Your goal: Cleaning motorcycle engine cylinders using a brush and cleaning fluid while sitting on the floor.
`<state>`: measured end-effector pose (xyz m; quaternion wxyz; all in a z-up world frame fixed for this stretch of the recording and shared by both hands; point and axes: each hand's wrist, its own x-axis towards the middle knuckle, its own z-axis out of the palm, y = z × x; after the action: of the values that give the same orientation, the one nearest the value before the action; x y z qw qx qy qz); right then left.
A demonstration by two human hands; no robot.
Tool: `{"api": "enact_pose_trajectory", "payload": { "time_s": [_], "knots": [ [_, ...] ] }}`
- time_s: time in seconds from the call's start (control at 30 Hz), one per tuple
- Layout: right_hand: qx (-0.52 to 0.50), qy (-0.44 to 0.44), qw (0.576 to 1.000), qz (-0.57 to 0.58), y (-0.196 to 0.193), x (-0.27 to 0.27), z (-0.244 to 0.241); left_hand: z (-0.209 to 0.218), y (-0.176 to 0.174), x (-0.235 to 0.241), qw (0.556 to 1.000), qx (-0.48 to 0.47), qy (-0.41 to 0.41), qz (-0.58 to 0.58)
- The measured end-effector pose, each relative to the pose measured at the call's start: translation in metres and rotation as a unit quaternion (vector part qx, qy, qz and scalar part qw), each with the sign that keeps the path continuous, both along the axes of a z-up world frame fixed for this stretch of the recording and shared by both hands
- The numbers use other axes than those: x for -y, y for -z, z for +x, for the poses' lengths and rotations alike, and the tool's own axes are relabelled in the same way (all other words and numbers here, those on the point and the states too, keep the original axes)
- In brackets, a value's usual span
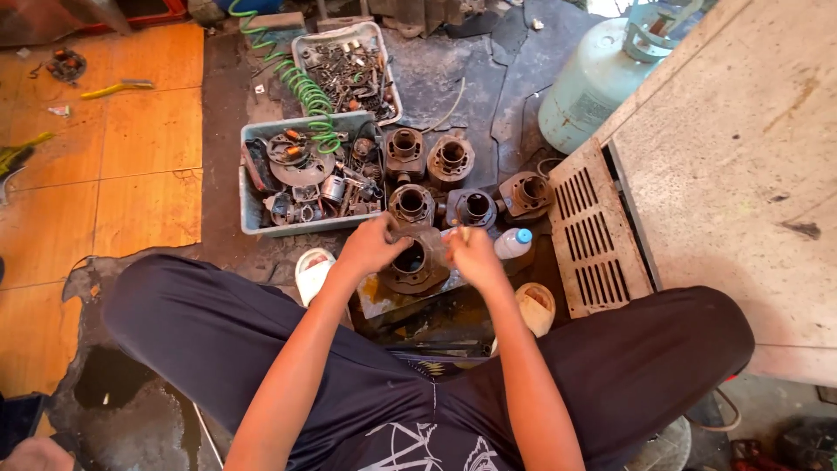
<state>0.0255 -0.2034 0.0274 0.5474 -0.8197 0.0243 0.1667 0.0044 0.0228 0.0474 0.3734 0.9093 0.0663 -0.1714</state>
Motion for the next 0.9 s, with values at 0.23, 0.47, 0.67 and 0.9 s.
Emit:
{"api": "enact_pose_trajectory", "payload": {
  "time_s": [0.23,0.47,0.67,0.9],
  "knots": [
    [-0.121,0.063,0.99,0.042,0.017,-0.052,-0.058,-0.005,0.001,0.004,0.996,0.074,0.043,0.03],
    [-0.266,0.287,0.832,0.394,0.026,-0.06,-0.077,0.002,0.009,0.014,0.994,0.044,-0.016,-0.097],
    [-0.293,0.309,0.793,0.437,0.032,-0.053,-0.072,0.006,0.018,0.026,0.996,0.065,-0.024,-0.048],
    [-0.285,0.283,0.808,0.432,0.004,-0.037,-0.063,0.009,0.021,0.032,0.993,0.091,-0.058,-0.047]
  ]
}}
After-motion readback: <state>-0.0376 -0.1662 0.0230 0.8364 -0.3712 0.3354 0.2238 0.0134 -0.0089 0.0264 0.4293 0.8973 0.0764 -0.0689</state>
